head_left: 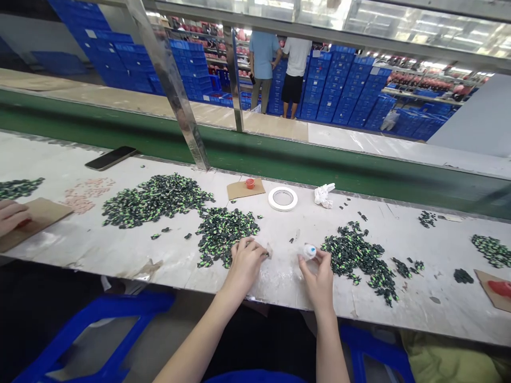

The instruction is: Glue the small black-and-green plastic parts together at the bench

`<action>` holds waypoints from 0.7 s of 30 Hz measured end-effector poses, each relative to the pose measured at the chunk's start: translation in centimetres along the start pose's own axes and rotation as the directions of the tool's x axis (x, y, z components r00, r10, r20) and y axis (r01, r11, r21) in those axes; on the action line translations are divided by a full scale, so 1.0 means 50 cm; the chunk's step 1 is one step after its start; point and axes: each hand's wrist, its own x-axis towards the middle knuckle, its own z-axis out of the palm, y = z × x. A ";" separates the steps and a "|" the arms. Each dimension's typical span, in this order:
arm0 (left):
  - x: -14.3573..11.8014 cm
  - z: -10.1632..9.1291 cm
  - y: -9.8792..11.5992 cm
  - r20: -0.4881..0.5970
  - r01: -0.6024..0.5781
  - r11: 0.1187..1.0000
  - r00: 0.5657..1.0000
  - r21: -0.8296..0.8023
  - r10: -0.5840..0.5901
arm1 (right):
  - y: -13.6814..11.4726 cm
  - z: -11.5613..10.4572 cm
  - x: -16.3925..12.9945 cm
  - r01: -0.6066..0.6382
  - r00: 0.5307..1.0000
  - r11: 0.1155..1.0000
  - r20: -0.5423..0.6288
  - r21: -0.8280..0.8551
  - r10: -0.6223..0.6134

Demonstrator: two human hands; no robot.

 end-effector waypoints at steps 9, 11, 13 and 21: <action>-0.011 0.019 0.006 0.141 -0.020 0.989 0.989 -0.144 0.040 | 0.000 -0.020 -0.017 -0.120 0.987 0.907 -0.049 0.404 0.152; -0.012 0.019 0.005 0.117 0.002 0.988 0.993 -0.155 0.016 | 0.004 -0.017 -0.015 -0.162 0.970 0.883 -0.093 0.440 0.224; -0.014 0.020 0.006 0.085 0.017 0.987 0.996 -0.162 -0.004 | 0.004 -0.012 -0.013 -0.200 0.962 0.897 -0.096 0.393 0.256; -0.022 0.026 0.011 0.003 0.023 0.985 1.000 -0.170 -0.023 | -0.017 0.002 -0.013 -0.160 0.986 0.975 -0.033 0.152 0.166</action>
